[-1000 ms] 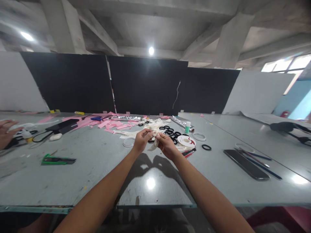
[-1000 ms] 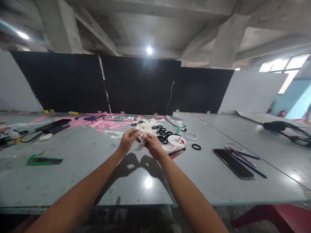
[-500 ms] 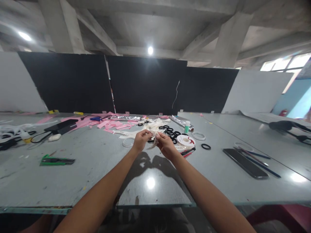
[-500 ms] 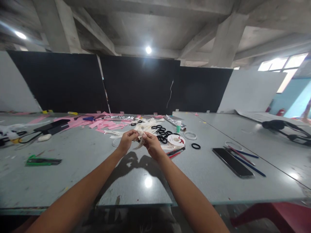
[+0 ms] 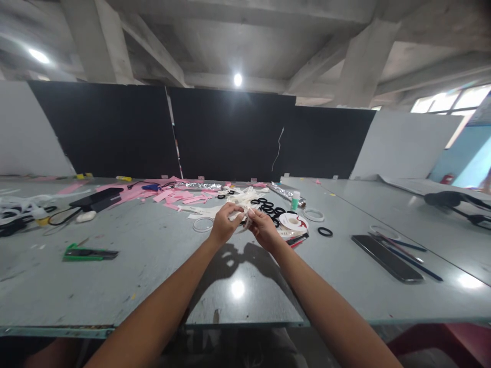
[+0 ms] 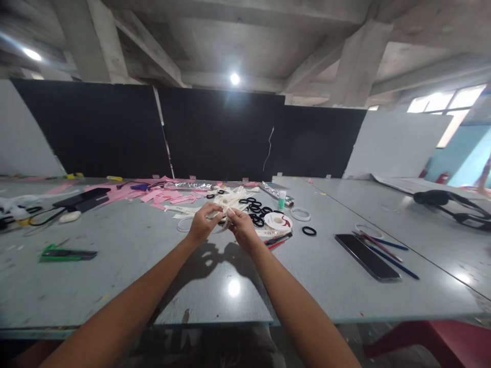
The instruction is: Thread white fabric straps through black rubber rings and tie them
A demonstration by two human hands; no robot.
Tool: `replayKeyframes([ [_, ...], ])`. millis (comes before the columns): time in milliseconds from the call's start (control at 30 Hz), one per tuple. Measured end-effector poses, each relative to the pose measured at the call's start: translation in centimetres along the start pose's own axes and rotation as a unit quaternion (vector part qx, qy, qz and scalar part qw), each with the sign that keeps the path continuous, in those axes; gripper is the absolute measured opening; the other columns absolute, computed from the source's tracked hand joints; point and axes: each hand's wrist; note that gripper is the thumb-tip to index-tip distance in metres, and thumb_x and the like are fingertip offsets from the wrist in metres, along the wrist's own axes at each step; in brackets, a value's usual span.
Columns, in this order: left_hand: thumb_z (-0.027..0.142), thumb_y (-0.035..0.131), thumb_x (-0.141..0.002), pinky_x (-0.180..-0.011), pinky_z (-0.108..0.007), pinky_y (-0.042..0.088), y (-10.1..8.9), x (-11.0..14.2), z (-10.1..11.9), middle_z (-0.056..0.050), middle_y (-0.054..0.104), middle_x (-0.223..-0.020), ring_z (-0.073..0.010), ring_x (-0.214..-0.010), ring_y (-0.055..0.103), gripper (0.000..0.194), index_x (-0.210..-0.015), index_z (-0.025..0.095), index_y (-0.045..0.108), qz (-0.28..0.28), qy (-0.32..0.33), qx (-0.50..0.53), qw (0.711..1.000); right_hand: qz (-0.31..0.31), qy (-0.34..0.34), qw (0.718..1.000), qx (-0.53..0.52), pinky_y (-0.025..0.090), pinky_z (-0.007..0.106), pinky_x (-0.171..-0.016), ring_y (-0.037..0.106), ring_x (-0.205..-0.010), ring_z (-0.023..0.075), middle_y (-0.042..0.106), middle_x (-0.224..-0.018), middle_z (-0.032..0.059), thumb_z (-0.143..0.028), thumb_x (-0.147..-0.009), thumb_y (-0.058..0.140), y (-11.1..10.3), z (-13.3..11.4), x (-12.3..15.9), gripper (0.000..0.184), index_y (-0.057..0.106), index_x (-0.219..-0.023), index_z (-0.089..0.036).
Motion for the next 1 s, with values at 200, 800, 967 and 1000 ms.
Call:
replayKeyframes([
  [200, 0.031, 0.063, -0.075, -0.083, -0.028, 0.042, 0.3, -0.1, -1.1, -0.004, 0.062, -0.084, -0.0177, -0.085, 0.059, 0.015, -0.071, 0.017, 0.064, 0.004, -0.053, -0.001, 0.999, 0.041, 0.005, 0.998, 0.044, 0.051, 0.025, -0.063, 0.054, -0.059, 0.0091, 0.066, -0.074, 0.0003, -0.032, -0.064, 0.076, -0.2, 0.3, -0.3, 0.026, 0.07, -0.084, -0.017],
  [800, 0.034, 0.063, -0.066, -0.058, -0.021, 0.038, 1.3, 0.0, -1.9, 0.003, 0.055, -0.059, -0.0101, -0.057, 0.048, 0.02, -0.063, 0.015, 0.058, -0.008, -0.213, 0.169, 0.962, 0.118, -0.104, 0.971, 0.18, 0.05, 0.026, -0.05, 0.056, -0.055, 0.0131, 0.061, -0.064, -0.0009, -0.034, -0.064, 0.071, 0.5, 0.3, -0.4, 0.023, 0.06, -0.075, -0.018],
  [967, 0.033, 0.063, -0.068, -0.054, -0.021, 0.035, 1.5, 0.3, -1.3, 0.003, 0.054, -0.058, -0.009, -0.054, 0.044, 0.02, -0.063, 0.015, 0.057, -0.019, -0.179, 0.126, 0.976, 0.152, -0.18, 0.918, 0.318, 0.046, 0.023, -0.049, 0.052, -0.056, 0.0123, 0.059, -0.064, 0.0002, -0.024, -0.068, 0.061, 0.1, 0.2, -0.3, 0.011, 0.063, -0.076, -0.018],
  [1000, 0.032, 0.063, -0.068, -0.056, -0.021, 0.036, 1.4, 0.3, -1.2, 0.003, 0.055, -0.061, -0.0092, -0.056, 0.045, 0.019, -0.063, 0.015, 0.057, -0.018, -0.165, 0.112, 0.98, 0.151, -0.18, 0.915, 0.327, 0.046, 0.023, -0.049, 0.052, -0.056, 0.0125, 0.059, -0.065, 0.0003, -0.024, -0.068, 0.06, 0.0, 0.2, -0.3, 0.011, 0.064, -0.077, -0.018],
])
Point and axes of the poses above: each hand's wrist, its own x-axis away from the middle knuckle, its own y-axis out of the palm, z = x × y
